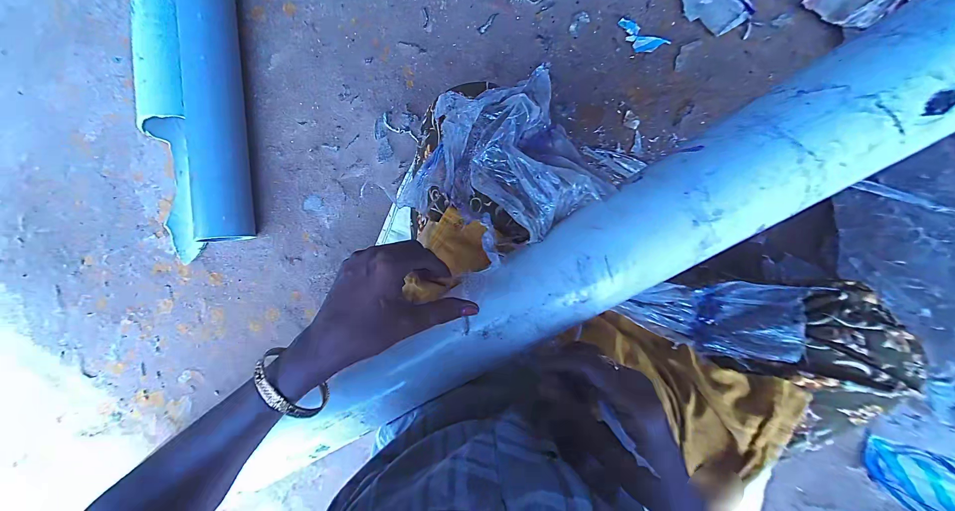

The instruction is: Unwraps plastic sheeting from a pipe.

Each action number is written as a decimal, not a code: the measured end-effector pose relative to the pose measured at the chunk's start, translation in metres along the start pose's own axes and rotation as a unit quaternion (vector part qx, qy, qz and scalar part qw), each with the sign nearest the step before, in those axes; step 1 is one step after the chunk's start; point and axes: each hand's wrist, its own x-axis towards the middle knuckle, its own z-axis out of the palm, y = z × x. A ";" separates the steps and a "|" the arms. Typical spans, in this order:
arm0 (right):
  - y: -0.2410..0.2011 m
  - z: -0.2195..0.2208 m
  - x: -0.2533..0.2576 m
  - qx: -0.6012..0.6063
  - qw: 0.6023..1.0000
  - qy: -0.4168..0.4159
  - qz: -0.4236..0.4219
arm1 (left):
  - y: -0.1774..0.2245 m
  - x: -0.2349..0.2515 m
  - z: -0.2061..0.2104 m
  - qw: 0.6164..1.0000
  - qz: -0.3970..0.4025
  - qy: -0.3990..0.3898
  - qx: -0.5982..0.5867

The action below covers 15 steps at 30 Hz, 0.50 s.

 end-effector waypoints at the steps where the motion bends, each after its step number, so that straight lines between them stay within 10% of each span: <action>1: -0.003 0.004 0.003 -0.053 0.998 0.009 -0.016 | 0.002 -0.009 0.014 1.000 0.000 0.012 -0.014; 6: -0.011 0.020 0.012 -0.293 0.951 0.002 -0.099 | 0.007 -0.026 0.052 0.993 0.017 0.102 -0.060; 15: -0.017 0.020 0.020 -0.319 0.930 -0.082 -0.162 | 0.005 -0.019 0.059 0.968 0.103 0.199 0.113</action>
